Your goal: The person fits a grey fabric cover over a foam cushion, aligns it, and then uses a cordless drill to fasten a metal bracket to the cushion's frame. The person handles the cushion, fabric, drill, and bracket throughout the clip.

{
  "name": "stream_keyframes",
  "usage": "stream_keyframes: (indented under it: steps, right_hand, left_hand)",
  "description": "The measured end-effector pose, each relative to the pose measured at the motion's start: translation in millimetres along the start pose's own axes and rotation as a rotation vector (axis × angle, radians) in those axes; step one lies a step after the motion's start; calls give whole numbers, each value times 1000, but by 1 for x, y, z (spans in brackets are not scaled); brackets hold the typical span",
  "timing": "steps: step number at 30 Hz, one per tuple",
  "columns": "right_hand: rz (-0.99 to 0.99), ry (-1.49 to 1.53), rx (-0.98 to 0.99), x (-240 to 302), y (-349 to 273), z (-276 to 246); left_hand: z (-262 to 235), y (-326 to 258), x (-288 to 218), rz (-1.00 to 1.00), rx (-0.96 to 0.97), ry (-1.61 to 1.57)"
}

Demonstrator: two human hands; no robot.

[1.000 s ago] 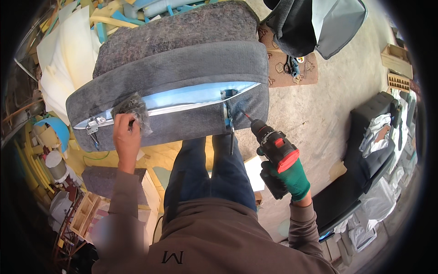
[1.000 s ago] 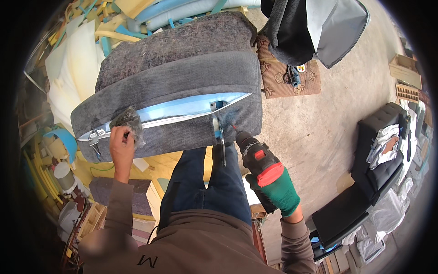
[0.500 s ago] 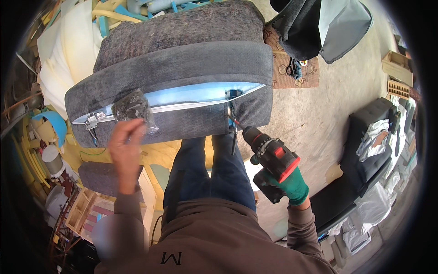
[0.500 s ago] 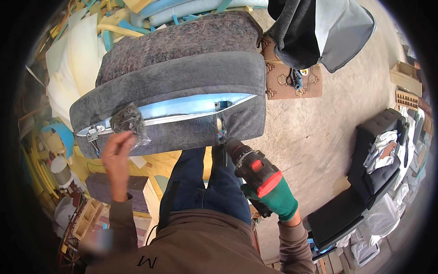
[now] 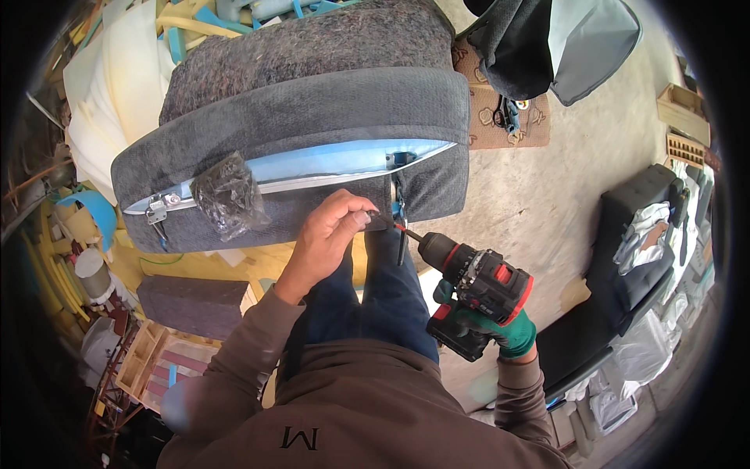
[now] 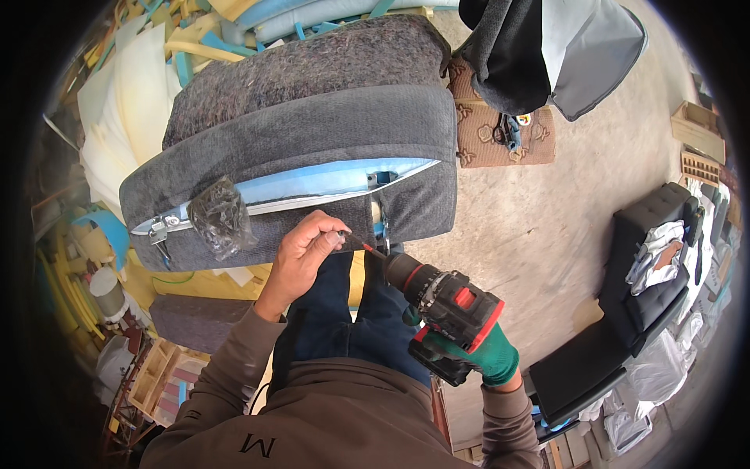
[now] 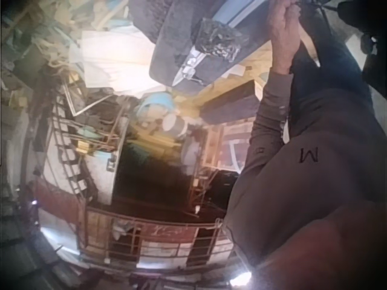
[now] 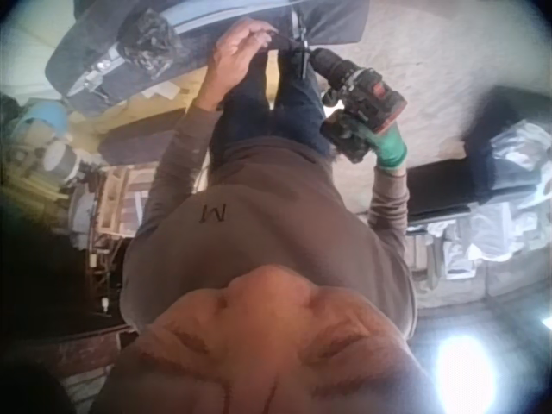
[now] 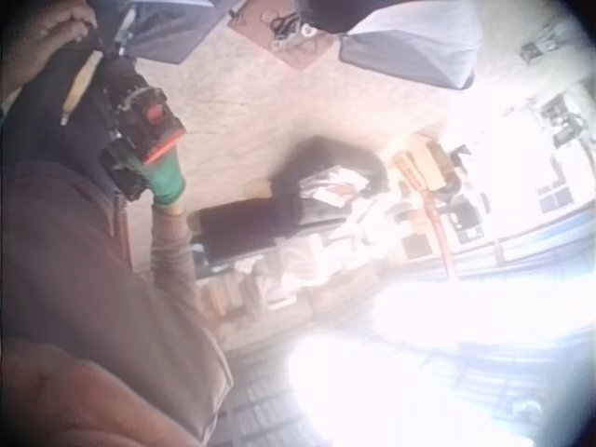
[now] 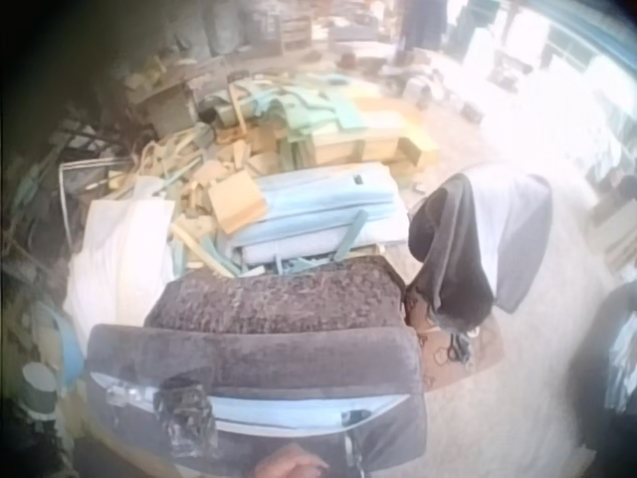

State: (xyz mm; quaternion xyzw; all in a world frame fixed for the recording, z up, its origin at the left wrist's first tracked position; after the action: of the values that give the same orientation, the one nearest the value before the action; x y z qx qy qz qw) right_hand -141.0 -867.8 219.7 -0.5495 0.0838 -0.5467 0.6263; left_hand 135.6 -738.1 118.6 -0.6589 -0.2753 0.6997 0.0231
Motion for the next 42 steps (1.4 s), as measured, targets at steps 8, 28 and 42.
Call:
stream_keyframes:
  steps: [8,28,42]
  right_hand:
    - [22,-110,53,-2,1,-14]
    - [-78,75,-185,40,25,-38]
    - [-8,-535,-125,72,67,-13]
  left_hand:
    - [-1,6,-15,102,109,138]
    - [62,27,23,386,24,927]
    - [59,54,27,408,-38,779]
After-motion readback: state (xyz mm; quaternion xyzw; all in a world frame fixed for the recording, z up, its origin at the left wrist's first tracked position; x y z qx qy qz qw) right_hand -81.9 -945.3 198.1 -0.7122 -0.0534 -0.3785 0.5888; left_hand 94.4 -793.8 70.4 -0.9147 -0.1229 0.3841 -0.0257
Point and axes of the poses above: each hand's wrist, its own y-axis towards the middle knuckle, its own z-axis out of the palm, x = y × z, the point moved 6 cm from there along y, towards the middle knuckle, and after that the axes turned 5 degrees about y, right-handed, at the moved point
